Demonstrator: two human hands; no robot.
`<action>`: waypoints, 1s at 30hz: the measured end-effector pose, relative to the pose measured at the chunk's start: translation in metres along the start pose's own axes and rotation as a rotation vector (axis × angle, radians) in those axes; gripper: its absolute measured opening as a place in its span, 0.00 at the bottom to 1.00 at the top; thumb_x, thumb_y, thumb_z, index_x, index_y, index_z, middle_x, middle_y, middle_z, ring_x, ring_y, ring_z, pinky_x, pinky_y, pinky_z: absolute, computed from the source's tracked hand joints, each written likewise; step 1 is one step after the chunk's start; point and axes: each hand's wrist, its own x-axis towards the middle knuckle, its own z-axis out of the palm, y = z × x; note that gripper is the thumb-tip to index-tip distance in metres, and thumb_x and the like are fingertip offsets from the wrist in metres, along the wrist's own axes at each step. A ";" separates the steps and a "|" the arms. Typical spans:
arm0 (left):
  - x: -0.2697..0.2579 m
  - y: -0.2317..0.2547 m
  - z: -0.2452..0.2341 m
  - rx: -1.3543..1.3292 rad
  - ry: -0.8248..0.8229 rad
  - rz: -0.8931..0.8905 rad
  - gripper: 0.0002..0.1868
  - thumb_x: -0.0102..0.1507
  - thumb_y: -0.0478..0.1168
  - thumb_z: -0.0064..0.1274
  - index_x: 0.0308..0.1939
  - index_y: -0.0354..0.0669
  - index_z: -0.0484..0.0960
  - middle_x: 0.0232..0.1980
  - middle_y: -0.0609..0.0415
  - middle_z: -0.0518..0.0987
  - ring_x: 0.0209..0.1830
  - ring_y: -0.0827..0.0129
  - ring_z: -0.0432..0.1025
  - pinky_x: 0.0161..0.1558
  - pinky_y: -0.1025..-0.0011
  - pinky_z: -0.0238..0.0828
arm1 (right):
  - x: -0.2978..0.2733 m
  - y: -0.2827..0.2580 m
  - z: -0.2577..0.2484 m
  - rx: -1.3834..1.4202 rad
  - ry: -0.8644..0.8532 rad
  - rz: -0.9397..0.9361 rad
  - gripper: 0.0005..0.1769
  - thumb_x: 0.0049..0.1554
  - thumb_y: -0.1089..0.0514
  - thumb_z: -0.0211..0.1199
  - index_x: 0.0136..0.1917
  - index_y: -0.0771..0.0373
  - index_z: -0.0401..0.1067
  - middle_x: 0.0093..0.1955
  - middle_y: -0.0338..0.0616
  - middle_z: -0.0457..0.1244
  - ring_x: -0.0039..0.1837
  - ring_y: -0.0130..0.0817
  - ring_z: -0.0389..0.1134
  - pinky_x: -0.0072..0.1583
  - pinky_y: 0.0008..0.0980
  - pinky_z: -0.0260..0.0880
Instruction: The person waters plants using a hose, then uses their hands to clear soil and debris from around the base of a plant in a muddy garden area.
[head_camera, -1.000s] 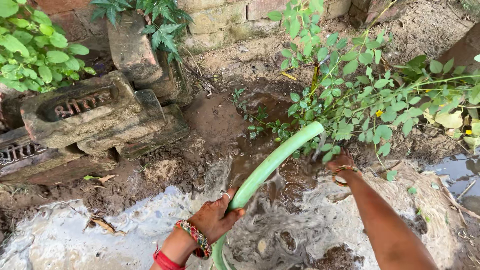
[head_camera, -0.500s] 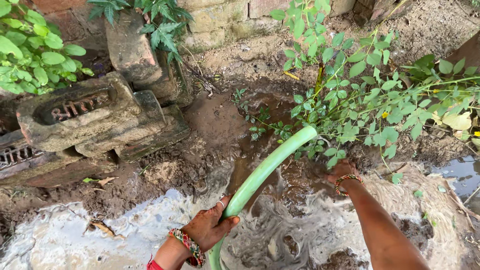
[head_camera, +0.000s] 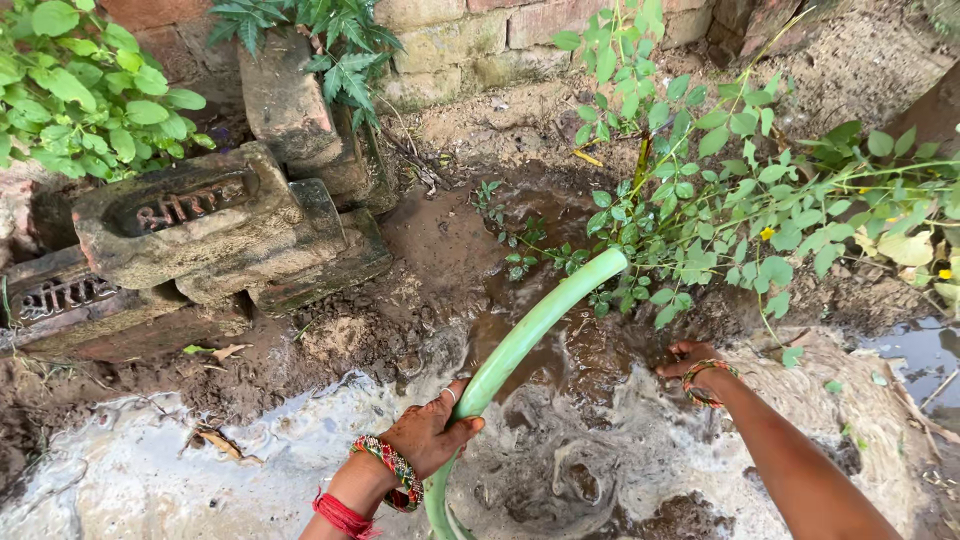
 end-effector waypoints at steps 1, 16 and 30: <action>0.000 0.001 0.001 -0.002 0.002 0.003 0.42 0.66 0.63 0.40 0.77 0.45 0.50 0.40 0.43 0.83 0.45 0.52 0.79 0.50 0.57 0.73 | -0.003 0.000 -0.003 -0.003 0.003 -0.001 0.41 0.47 0.53 0.82 0.70 0.56 0.68 0.74 0.44 0.62 0.68 0.38 0.64 0.70 0.37 0.64; -0.003 -0.005 0.004 -0.028 0.087 0.067 0.42 0.67 0.62 0.42 0.77 0.43 0.52 0.46 0.43 0.83 0.51 0.54 0.78 0.55 0.60 0.71 | 0.021 -0.082 0.078 -0.549 0.268 -0.271 0.16 0.75 0.55 0.46 0.61 0.55 0.76 0.46 0.48 0.73 0.33 0.24 0.70 0.31 0.26 0.71; -0.006 0.005 0.000 -0.078 0.050 0.038 0.38 0.66 0.60 0.42 0.75 0.47 0.55 0.40 0.43 0.83 0.43 0.55 0.80 0.48 0.58 0.73 | 0.025 -0.009 -0.044 -0.787 0.418 -0.074 0.49 0.47 0.33 0.74 0.72 0.60 0.65 0.80 0.47 0.51 0.85 0.47 0.42 0.81 0.43 0.46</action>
